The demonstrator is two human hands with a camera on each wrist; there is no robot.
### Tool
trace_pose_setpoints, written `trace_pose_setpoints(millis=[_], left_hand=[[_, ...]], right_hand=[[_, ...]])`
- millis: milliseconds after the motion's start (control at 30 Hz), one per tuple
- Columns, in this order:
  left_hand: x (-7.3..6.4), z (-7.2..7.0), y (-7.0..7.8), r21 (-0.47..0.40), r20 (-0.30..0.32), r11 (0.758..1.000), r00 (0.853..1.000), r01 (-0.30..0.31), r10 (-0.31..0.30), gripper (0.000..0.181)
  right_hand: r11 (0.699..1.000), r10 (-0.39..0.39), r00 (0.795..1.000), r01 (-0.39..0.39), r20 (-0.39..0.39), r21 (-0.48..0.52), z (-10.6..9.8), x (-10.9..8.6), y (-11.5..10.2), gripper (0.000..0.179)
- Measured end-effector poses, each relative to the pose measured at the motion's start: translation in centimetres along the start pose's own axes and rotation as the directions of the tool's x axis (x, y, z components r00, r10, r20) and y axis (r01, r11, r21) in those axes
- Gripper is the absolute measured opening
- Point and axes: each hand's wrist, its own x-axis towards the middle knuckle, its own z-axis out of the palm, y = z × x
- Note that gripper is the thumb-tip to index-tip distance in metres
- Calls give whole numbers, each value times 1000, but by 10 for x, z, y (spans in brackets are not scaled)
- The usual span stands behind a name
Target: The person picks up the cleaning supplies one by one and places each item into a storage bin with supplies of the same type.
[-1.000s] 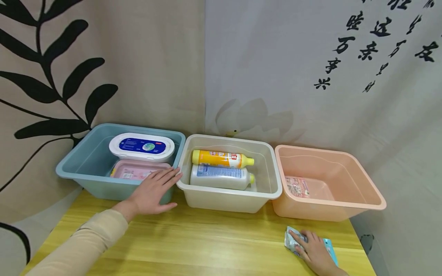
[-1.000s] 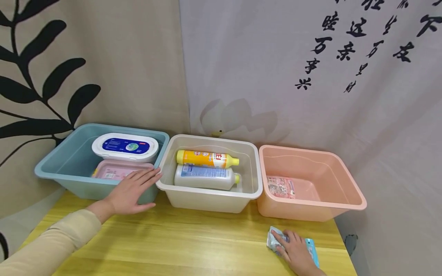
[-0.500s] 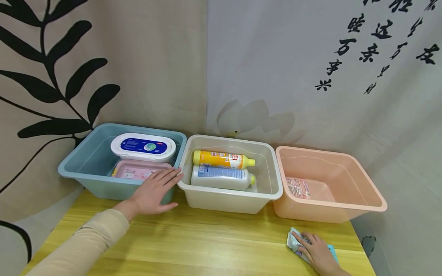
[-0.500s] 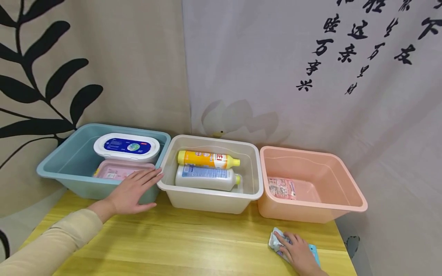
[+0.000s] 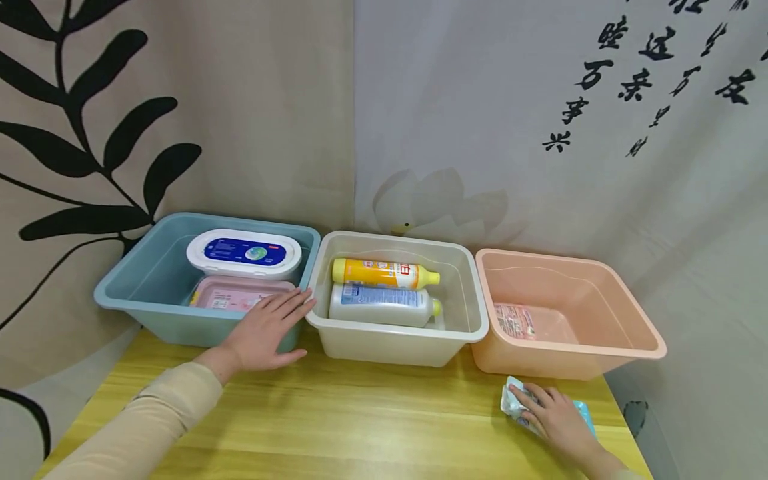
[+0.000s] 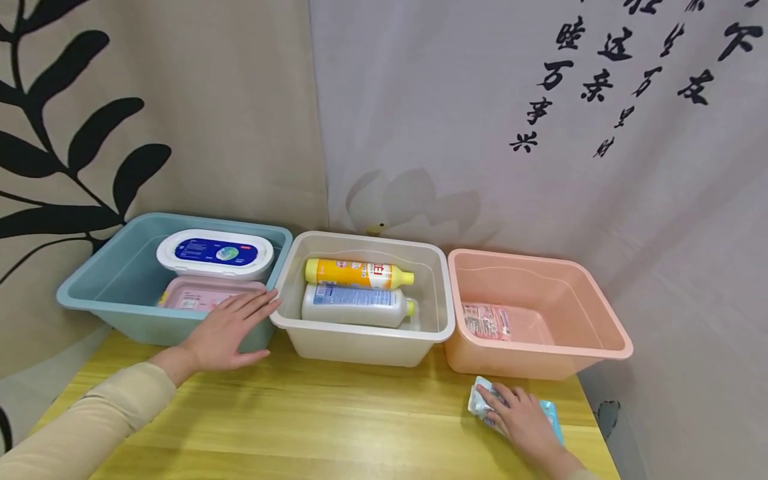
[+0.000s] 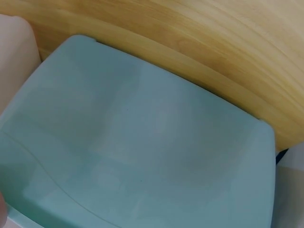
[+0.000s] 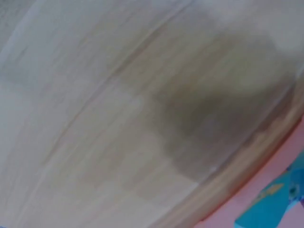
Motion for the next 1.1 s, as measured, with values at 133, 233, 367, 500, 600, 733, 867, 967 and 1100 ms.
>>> trace_pose_setpoints(millis=[133,233,367,500,600,733,867,967,1100], left_hand=[[-1,0,-1,0,-12,1000,1000,-5,5,83],[0,1,-1,5,-11,1000,1000,-7,7,83],[0,0,-1,6,3,1000,1000,-2,2,83],[0,-1,-1,4,15,1000,1000,4,-4,83],[0,-1,-1,2,19,1000,1000,4,-4,83],[0,-2,0,7,18,1000,1000,0,-1,83],[0,-1,0,11,14,1000,1000,0,0,83],[0,-1,0,14,10,1000,1000,-1,1,84],[0,0,0,15,0,1000,1000,-5,5,84]], right_hand=[[1000,-3,1000,3,0,-12,-11,4,-1,44],[1000,-20,1000,19,-16,-15,-19,5,-1,46],[999,-41,999,41,-20,-24,-27,6,0,47],[998,-57,998,56,-18,-24,-36,7,0,48],[997,-79,996,78,-37,-26,-42,10,1,50],[992,-122,988,120,-92,-36,-48,15,2,52],[986,-163,978,157,-133,-55,-54,22,5,53],[983,-176,976,169,-126,-68,-61,26,7,53],[984,-173,980,168,-95,-63,-73,33,10,55]])
